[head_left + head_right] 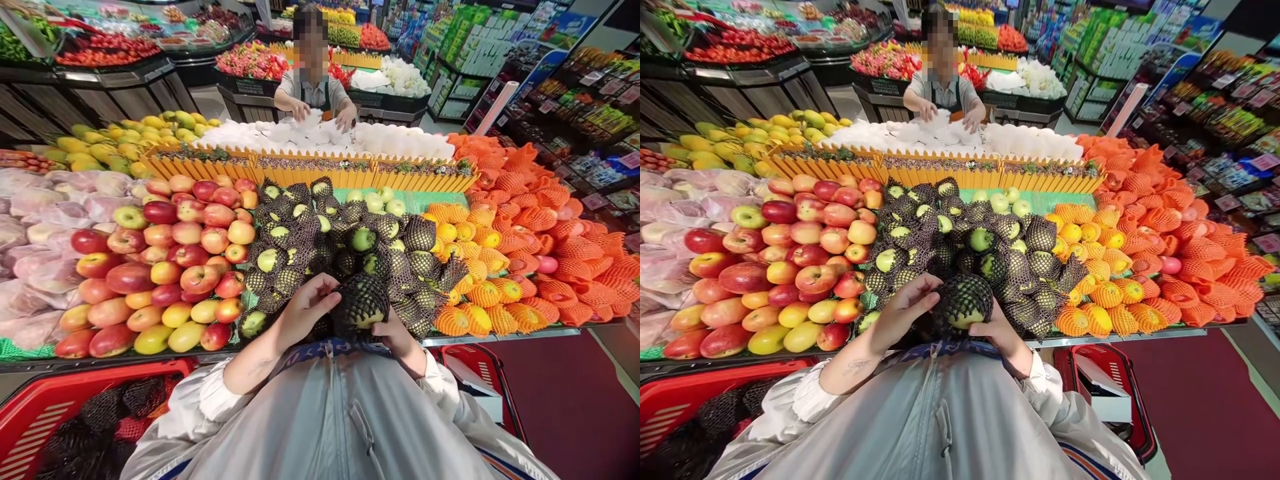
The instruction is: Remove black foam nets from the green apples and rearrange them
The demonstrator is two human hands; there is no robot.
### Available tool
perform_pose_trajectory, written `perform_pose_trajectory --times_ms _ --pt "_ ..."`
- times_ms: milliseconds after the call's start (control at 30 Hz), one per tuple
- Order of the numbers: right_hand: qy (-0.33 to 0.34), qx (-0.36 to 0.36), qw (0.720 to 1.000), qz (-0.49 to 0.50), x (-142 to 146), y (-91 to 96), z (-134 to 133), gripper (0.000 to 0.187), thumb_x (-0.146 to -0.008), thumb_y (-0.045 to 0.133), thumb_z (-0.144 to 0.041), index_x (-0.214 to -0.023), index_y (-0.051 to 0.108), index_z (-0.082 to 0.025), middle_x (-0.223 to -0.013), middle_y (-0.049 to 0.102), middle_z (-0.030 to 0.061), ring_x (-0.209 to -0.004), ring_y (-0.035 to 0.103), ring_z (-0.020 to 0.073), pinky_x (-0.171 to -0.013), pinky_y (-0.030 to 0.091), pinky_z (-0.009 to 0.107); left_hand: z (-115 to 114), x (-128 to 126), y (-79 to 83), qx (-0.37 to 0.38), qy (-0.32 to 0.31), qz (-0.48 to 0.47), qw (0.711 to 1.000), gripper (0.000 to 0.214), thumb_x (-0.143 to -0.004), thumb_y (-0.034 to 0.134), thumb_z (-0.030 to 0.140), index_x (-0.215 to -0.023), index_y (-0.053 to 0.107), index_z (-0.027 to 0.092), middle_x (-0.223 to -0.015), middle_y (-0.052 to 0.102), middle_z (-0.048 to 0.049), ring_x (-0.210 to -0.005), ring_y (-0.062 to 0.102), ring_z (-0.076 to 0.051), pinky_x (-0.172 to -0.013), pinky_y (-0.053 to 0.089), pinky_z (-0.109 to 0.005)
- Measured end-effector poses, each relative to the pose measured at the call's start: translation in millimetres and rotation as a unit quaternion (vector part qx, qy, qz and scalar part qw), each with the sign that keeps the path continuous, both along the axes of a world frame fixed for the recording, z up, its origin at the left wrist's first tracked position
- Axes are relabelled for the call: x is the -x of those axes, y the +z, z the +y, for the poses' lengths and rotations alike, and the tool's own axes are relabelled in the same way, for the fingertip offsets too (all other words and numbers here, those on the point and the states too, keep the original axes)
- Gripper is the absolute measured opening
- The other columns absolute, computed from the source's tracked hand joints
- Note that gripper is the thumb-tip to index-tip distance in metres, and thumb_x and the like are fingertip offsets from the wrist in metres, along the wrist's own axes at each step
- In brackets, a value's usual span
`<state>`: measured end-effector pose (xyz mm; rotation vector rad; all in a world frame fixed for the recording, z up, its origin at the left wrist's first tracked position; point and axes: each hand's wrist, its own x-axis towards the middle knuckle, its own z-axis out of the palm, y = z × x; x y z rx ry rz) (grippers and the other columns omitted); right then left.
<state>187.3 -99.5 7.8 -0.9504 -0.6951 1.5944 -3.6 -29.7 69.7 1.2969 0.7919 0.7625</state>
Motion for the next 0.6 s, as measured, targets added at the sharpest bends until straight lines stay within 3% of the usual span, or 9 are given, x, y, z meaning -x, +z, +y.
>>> perform_pose_trajectory --times_ms 133,267,433,600 --pt "0.013 0.000 1.000 0.022 -1.2 -0.9 -2.3 0.096 -0.047 0.097 -0.041 -0.134 0.057 -0.027 -0.131 0.067 0.0063 -0.123 0.062 0.0306 -0.112 0.043 0.049 2.5 4.0 -2.9 0.117 0.042 -0.084 0.989 0.041 -0.079 0.076 0.052 -0.087 0.053 0.020 -0.070 0.047 0.0052 -0.064 0.044 -0.010 -0.061 0.037 -0.022" --pt "0.051 -0.043 0.997 -0.032 -0.7 11.7 -0.3 0.100 -0.046 0.097 -0.038 -0.136 0.056 -0.026 -0.138 0.063 0.0081 -0.130 0.057 0.0309 -0.115 0.040 0.049 6.1 4.9 -1.7 0.191 0.043 -0.135 0.971 0.042 -0.074 0.082 0.041 -0.088 0.047 0.021 -0.067 0.047 0.0072 -0.057 0.043 -0.008 -0.055 0.033 -0.020" --pt "0.095 -0.104 0.986 -0.088 -1.9 28.3 2.0 0.092 -0.053 0.094 -0.026 -0.137 0.056 -0.023 -0.135 0.064 0.0085 -0.128 0.058 0.0303 -0.116 0.038 0.049 8.7 2.3 -5.6 0.162 0.022 -0.139 0.977 0.049 -0.067 0.086 0.031 -0.100 0.051 0.022 -0.085 0.061 0.0032 -0.073 0.057 -0.012 -0.065 0.040 -0.022" --pt "0.127 -0.129 0.978 -0.108 -2.9 25.0 0.9 0.113 -0.044 0.096 -0.016 -0.146 0.048 -0.025 -0.149 0.052 0.0097 -0.141 0.046 0.0314 -0.123 0.026 0.049 11.1 2.0 -13.0 0.127 -0.004 -0.120 0.984 0.047 -0.067 0.087 0.030 -0.099 0.054 0.021 -0.088 0.063 0.0014 -0.079 0.057 -0.014 -0.072 0.041 -0.024"
